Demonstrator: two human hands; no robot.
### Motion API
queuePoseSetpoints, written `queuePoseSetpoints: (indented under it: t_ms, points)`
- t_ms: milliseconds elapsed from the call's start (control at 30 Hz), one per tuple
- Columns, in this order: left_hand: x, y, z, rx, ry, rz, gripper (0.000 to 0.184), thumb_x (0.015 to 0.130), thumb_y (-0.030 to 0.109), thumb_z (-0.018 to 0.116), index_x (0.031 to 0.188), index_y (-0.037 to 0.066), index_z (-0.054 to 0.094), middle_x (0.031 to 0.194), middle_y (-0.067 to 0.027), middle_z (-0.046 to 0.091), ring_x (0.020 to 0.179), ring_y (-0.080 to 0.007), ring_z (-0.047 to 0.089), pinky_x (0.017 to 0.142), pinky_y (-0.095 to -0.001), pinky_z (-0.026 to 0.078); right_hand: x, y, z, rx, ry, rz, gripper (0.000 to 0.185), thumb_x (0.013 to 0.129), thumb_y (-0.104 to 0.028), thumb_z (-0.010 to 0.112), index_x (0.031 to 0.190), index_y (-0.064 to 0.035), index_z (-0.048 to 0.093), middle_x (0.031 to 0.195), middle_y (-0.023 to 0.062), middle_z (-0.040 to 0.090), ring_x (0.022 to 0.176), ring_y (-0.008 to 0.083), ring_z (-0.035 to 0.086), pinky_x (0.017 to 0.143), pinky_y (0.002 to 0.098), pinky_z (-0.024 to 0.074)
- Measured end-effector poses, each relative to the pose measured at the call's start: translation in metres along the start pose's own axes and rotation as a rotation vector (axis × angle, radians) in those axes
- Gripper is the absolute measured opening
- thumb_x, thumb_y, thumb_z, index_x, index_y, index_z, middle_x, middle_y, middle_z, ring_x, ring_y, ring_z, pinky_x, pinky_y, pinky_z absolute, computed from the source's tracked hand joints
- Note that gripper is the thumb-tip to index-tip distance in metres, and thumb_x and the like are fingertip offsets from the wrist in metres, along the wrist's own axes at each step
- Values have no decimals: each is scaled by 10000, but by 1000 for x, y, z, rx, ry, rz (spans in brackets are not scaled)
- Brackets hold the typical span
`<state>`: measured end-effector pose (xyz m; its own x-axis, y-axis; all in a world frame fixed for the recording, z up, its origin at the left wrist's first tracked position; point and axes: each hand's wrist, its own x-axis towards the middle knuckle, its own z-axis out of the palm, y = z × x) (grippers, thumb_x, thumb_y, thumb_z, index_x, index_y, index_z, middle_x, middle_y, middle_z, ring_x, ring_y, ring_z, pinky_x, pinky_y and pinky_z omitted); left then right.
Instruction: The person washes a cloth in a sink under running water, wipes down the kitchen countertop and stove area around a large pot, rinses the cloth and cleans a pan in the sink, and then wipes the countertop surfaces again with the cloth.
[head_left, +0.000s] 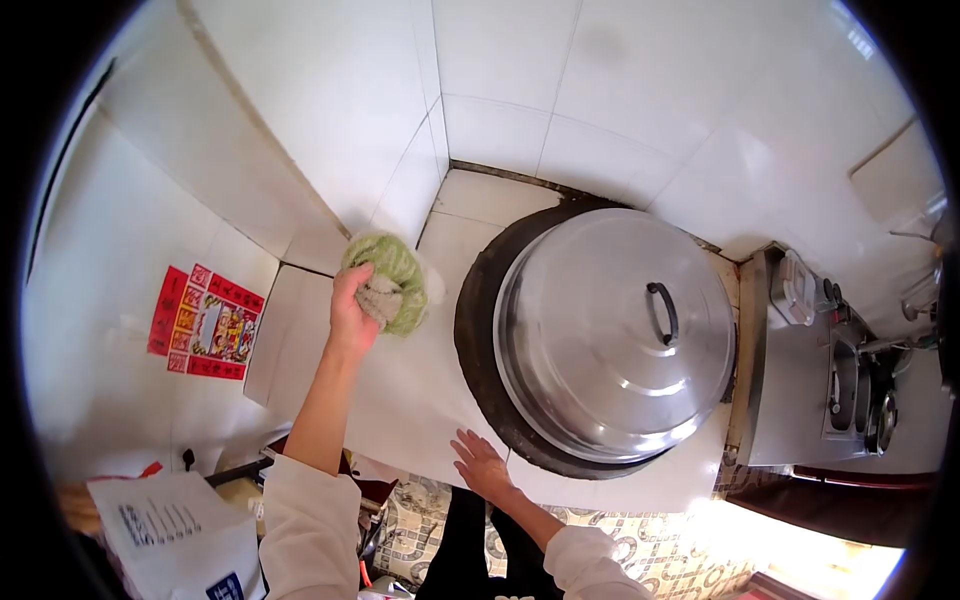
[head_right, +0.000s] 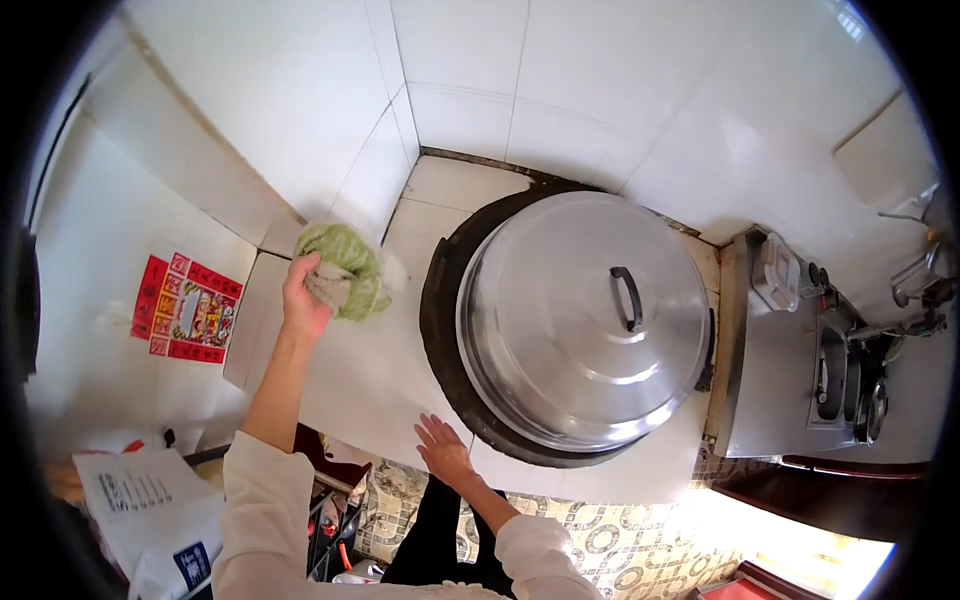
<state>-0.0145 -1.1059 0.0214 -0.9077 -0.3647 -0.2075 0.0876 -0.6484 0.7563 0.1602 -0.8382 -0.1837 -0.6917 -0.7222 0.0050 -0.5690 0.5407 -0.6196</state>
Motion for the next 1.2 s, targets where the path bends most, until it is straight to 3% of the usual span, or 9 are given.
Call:
queuePoseSetpoints:
  t_ms: [33,200,367,467,533,733,900,1033,1200]
  points:
    - [14,-5,1,0,8,17,319,825,157,557,1102,0,568,1039,-91,618,965,-211,601,852,-378,495,9,6,3,-27,-147,-9,502,906,-233,539,1365,-77,410,1481,107,308,1366,273,295,1104,424,275]
    - [82,-26,22,131,69,114,277,816,132,568,1046,-21,586,982,-72,616,897,-173,593,803,-336,490,30,28,19,-247,-382,-116,571,980,-341,346,1477,-100,201,1548,65,169,1426,209,156,1157,384,120]
    - [172,-59,28,436,-36,186,271,810,149,590,1027,-13,588,955,-66,611,888,-153,581,784,-301,465,31,31,16,-221,-319,-163,565,966,-348,367,1459,-94,256,1528,81,223,1413,209,198,1146,394,155]
    - [231,-81,45,742,-85,288,323,784,148,603,1060,-17,564,993,-102,609,890,-208,589,793,-319,454,35,32,12,-181,-268,-157,547,941,-335,426,1429,-102,347,1495,64,313,1381,198,282,1128,386,209]
    - [273,-104,46,1201,-267,576,405,753,120,604,1121,-28,526,1103,-159,587,962,-308,582,818,-374,452,37,33,11,-151,-250,-149,541,943,-328,424,1430,-105,347,1494,58,317,1379,193,285,1129,382,206]
    - [325,-189,51,1499,-608,556,544,744,58,585,1264,-26,446,1274,-230,489,1135,-408,486,963,-408,406,36,35,15,-112,-258,-110,523,959,-330,377,1435,-115,347,1493,44,323,1391,181,263,1151,379,133]
    - [350,-243,72,1581,-912,147,520,852,147,466,1347,3,401,1394,-197,411,1301,-342,365,1069,-391,308,32,36,20,-171,-194,-117,537,947,-319,390,1438,-107,339,1503,42,302,1397,185,249,1154,382,118]
    - [369,-275,80,2046,-1011,440,445,829,161,505,1272,157,543,1418,-55,392,1270,-274,390,1042,-412,344,34,39,19,-137,-178,-114,554,921,-295,415,1432,-92,345,1504,49,300,1400,194,241,1154,387,122]
    - [369,-270,65,1985,-957,619,492,727,-1,587,1189,171,590,1304,-47,444,1201,-284,431,903,-419,464,36,36,18,-106,-220,-97,553,898,-262,432,1425,-106,365,1502,31,309,1398,179,247,1153,377,121]
